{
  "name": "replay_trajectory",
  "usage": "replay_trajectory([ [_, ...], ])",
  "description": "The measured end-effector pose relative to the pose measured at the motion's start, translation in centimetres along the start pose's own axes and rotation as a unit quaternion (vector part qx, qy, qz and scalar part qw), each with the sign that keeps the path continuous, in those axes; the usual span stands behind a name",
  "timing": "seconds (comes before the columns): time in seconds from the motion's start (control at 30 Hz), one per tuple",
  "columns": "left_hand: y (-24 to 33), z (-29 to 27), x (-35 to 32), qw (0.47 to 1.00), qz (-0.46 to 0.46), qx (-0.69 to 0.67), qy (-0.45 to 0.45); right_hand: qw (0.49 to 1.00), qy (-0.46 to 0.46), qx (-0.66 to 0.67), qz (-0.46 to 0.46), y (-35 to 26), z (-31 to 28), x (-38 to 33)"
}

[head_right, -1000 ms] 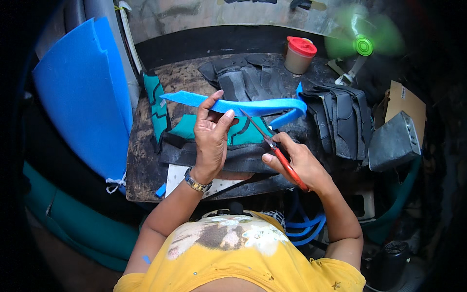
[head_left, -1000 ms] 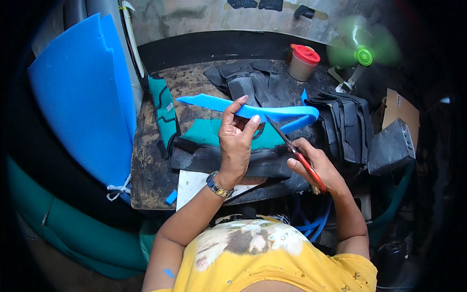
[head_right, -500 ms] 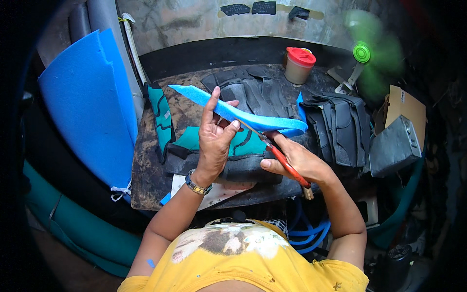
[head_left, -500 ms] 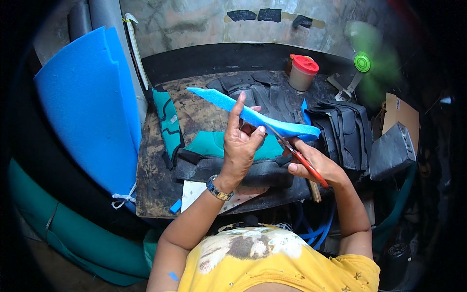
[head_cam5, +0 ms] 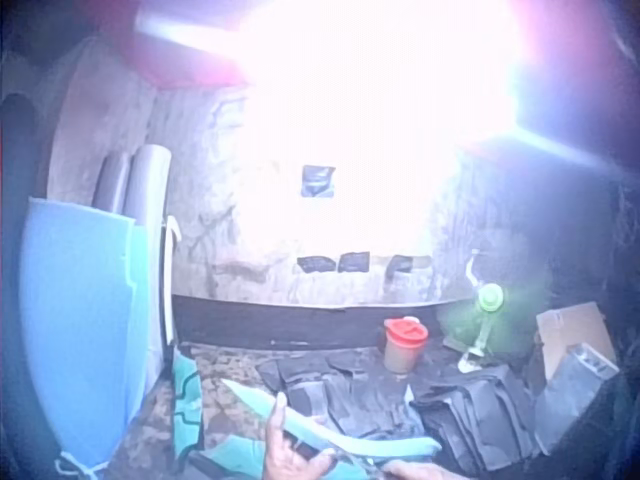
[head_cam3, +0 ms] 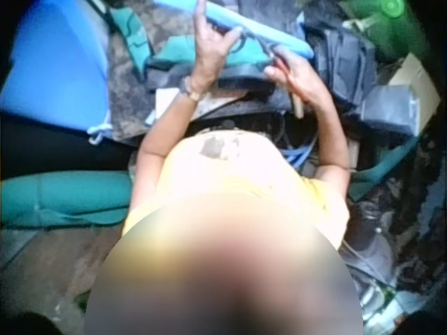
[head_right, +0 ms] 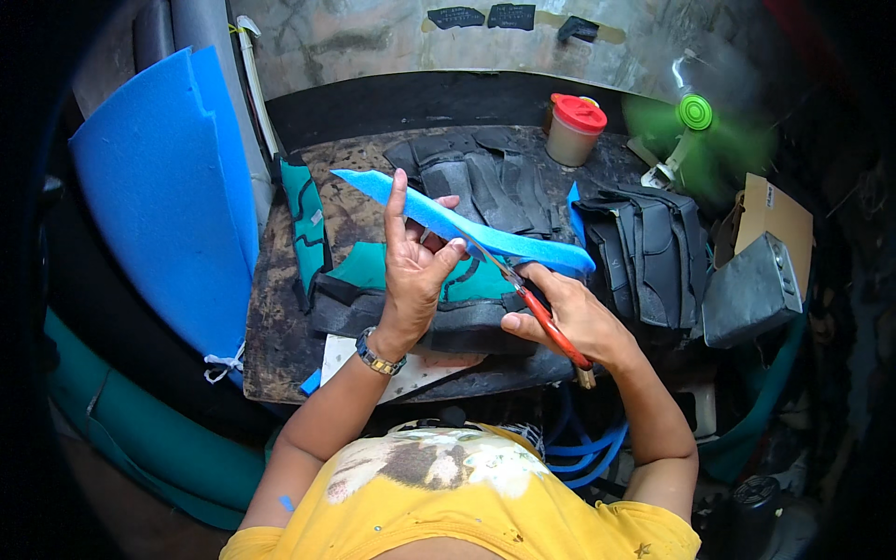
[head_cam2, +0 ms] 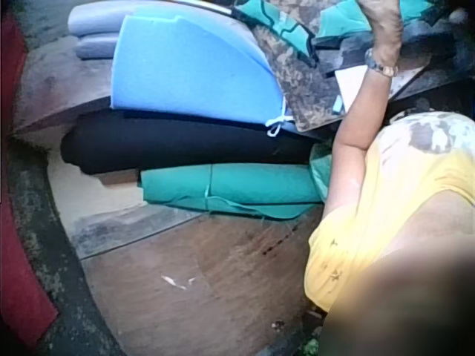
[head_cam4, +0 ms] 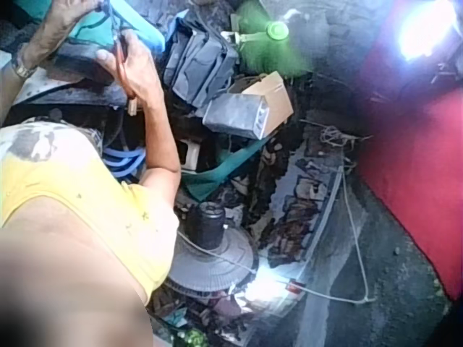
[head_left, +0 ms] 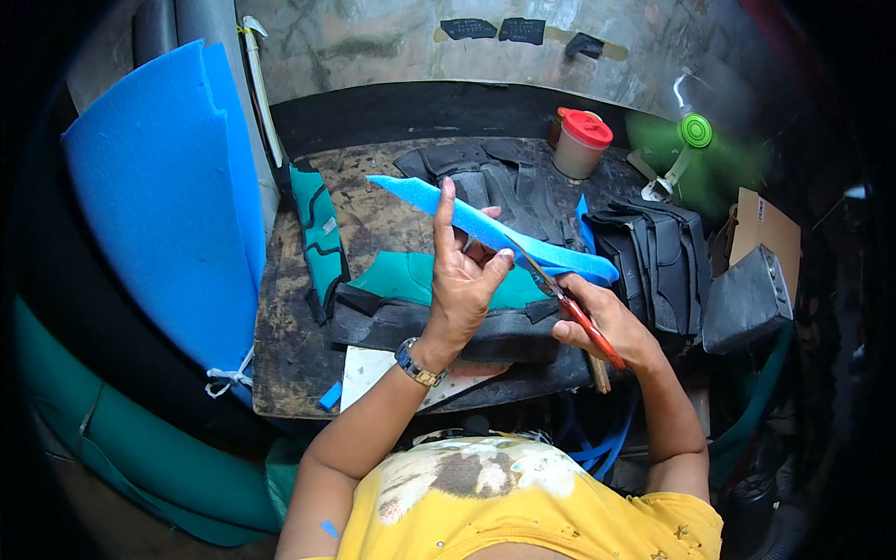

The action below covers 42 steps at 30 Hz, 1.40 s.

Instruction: The person assembles a foam component by placing a black fabric strip onto a green foam piece, pressing it with a hammer, trimming a blue foam strip with scissors, and attaching it to the assembly. The person repeats this process for a second unit, handling both foam and fabric pieces throughout.

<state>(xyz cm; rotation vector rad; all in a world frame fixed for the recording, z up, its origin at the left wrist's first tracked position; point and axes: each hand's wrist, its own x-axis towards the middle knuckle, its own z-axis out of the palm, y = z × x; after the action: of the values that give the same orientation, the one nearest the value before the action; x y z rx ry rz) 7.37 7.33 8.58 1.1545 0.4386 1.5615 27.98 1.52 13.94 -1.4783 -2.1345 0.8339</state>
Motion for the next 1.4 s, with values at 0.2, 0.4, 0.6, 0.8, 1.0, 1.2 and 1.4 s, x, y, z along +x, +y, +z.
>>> replay_trajectory([
  [0.2,-0.4,0.3,-0.4,1.000,0.002,-0.022,-0.023,0.998,0.002,-0.055,-0.025,0.1,0.1,0.5],
  [0.4,-0.6,-0.1,-0.4,1.000,-0.012,-0.022,-0.018,0.998,0.035,-0.037,-0.028,-0.5,0.7,0.2],
  [0.6,-0.8,0.1,-0.5,0.999,-0.009,-0.028,-0.028,0.992,0.092,-0.028,-0.078,-0.8,1.7,0.2],
  [0.8,-1.2,0.2,-0.7,0.998,-0.027,-0.048,-0.009,0.992,0.080,-0.064,-0.070,0.0,1.9,0.5],
  [1.0,-2.8,-1.0,-0.9,0.996,-0.045,-0.059,0.050,0.972,0.199,-0.125,0.014,7.6,2.4,6.1],
  [1.2,-3.1,-2.0,-1.8,0.998,-0.009,0.009,0.066,0.970,0.108,-0.213,0.053,15.1,0.1,14.7],
  [1.4,-1.9,-4.0,-3.8,0.994,0.003,0.103,0.043,0.969,0.196,-0.009,-0.150,5.6,3.1,12.0],
])
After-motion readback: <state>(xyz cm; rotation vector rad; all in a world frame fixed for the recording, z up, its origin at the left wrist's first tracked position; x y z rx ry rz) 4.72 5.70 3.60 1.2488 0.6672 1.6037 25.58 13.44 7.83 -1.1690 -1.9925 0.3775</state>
